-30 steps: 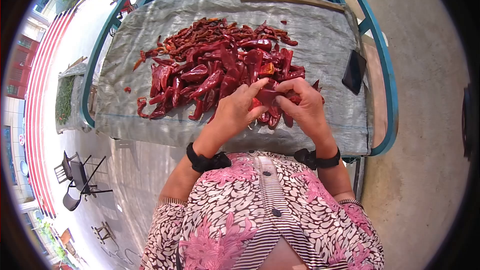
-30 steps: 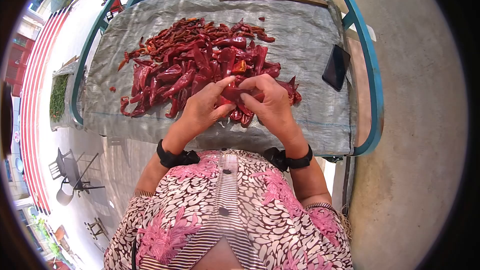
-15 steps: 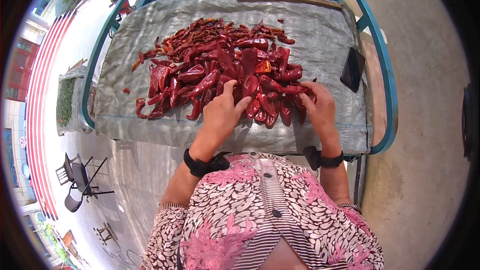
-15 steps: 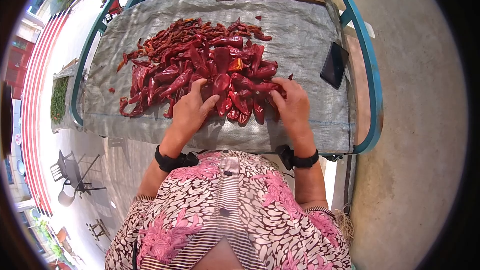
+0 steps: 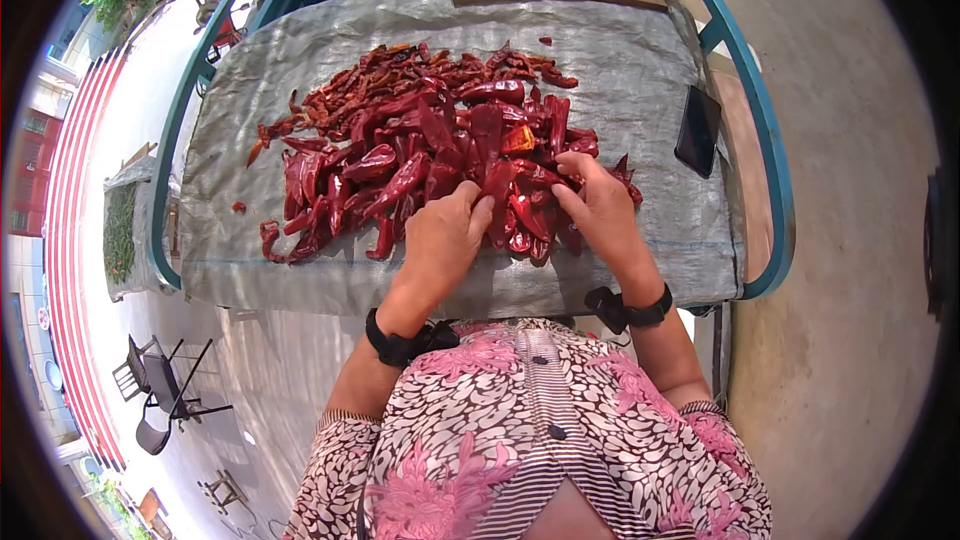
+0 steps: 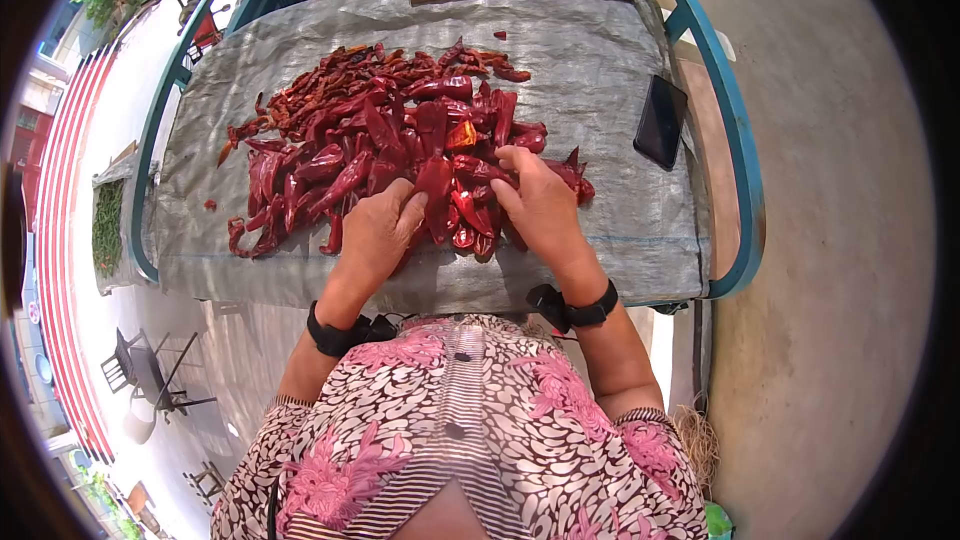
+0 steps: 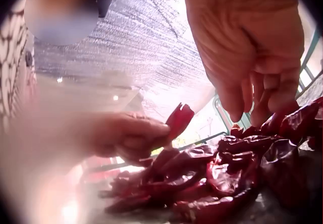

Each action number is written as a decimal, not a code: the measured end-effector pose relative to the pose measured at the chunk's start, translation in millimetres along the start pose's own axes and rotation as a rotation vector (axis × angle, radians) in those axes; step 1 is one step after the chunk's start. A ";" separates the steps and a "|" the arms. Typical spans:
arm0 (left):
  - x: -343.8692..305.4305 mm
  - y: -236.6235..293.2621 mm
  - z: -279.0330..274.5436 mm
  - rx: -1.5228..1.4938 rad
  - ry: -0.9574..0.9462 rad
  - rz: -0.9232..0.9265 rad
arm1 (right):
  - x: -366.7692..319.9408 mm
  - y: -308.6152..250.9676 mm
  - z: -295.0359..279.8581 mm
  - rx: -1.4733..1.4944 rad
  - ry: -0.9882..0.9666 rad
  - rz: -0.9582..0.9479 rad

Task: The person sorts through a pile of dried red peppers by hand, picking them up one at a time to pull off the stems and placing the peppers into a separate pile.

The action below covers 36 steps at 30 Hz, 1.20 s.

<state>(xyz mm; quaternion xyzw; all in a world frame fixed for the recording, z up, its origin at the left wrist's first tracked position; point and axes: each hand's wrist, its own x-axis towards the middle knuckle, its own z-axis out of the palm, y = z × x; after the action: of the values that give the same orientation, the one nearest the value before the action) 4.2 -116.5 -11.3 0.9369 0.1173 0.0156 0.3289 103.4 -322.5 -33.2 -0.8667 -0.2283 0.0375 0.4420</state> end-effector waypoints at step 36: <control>40.0 -6.0 22.7 -0.741 -0.085 -0.069 | 1.9 11.0 19.0 -0.412 -0.001 -0.394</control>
<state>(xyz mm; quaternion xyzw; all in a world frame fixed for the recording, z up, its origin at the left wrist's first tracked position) 44.2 -116.6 -34.7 0.7497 0.1212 0.0072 0.6505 104.0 -313.1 -53.0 -0.8773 -0.3951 -0.0960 0.2552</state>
